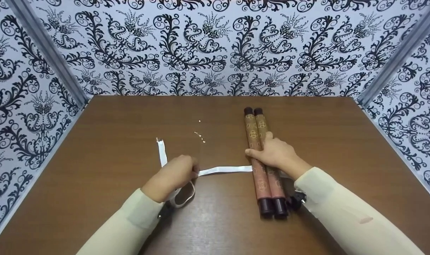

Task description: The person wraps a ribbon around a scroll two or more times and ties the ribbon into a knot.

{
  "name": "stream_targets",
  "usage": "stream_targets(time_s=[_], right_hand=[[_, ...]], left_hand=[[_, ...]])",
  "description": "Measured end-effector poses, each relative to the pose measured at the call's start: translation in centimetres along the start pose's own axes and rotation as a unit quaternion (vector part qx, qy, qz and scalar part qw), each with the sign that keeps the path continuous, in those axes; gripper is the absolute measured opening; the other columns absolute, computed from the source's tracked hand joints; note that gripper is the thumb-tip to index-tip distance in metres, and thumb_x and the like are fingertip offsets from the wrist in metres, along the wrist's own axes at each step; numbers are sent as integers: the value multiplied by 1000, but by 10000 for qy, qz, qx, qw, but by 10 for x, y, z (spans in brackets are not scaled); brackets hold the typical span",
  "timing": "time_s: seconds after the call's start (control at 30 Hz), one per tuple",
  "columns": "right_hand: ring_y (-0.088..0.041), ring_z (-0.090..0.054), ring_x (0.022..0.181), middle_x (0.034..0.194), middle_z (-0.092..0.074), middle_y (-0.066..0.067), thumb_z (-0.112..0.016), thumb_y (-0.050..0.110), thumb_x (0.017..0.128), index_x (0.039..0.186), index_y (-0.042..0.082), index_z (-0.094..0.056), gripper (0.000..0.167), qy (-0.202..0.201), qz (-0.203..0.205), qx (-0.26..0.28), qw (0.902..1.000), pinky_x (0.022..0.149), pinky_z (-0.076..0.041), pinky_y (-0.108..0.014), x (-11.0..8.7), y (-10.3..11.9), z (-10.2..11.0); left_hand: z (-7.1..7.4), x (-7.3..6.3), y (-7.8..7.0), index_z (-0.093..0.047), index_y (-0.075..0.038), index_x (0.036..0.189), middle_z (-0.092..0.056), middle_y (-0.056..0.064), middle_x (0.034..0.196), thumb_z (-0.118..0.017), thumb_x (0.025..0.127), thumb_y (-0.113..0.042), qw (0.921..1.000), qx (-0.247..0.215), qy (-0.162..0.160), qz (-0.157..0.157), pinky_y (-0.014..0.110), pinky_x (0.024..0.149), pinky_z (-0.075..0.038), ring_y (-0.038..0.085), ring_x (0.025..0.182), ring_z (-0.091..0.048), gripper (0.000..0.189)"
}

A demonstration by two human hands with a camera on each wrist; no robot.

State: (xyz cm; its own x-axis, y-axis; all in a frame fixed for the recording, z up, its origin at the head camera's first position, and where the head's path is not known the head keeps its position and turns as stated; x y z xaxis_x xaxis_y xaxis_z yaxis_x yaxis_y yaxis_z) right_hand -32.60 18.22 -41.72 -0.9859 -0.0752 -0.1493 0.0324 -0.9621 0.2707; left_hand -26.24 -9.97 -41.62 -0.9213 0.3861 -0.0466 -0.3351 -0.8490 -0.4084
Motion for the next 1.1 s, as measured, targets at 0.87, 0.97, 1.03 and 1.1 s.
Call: stream_targets(time_s=[0.87, 0.97, 1.03, 1.1], right_hand=[[-53, -56, 128, 143, -54, -35, -54, 69, 97, 158, -5, -28, 100, 323, 525, 1520, 9865, 107, -44, -66, -31, -47, 21], [-42, -68, 107, 129, -64, -31, -56, 58, 101, 154, -8, -34, 87, 413, 675, 1673, 9827, 98, -53, -57, -33, -50, 22], [-32, -70, 92, 119, -68, -27, -58, 46, 105, 149, -11, -40, 74, 514, 816, 1853, 9779, 86, -57, -48, -33, -51, 22], [-23, -68, 82, 109, -70, -23, -59, 34, 105, 141, -12, -48, 59, 617, 963, 1973, 9737, 77, -57, -38, -33, -54, 22]], left_hand=[[-1, 2, -2, -72, -14, 78, -69, -1, 75, -75, 90, -5, 9998, 27, -46, -199, 41, 72, -54, 19, 72, -63, 15], [-1, 1, -1, -72, -14, 78, -68, -1, 76, -75, 90, -6, 9998, 18, -63, -169, 41, 72, -55, 20, 73, -63, 15], [-1, 1, 0, -71, -14, 78, -69, -1, 76, -76, 90, -6, 9999, 4, -74, -155, 41, 72, -55, 20, 74, -64, 15], [-1, 1, 0, -71, -14, 79, -69, -1, 77, -76, 90, -7, 9998, 0, -80, -161, 42, 73, -55, 21, 75, -65, 15]])
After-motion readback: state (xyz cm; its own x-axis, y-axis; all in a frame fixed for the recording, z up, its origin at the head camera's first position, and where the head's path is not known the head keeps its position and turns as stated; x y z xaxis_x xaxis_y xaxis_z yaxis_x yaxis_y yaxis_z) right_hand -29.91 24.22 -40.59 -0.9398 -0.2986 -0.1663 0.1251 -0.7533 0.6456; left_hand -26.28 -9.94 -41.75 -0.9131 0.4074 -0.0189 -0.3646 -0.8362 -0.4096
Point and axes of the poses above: each hand's wrist, its own x-axis towards the middle knuckle, its own z-axis out of the back of the hand, y = z × x, the point moved 6 cm from there along x, towards the middle knuckle
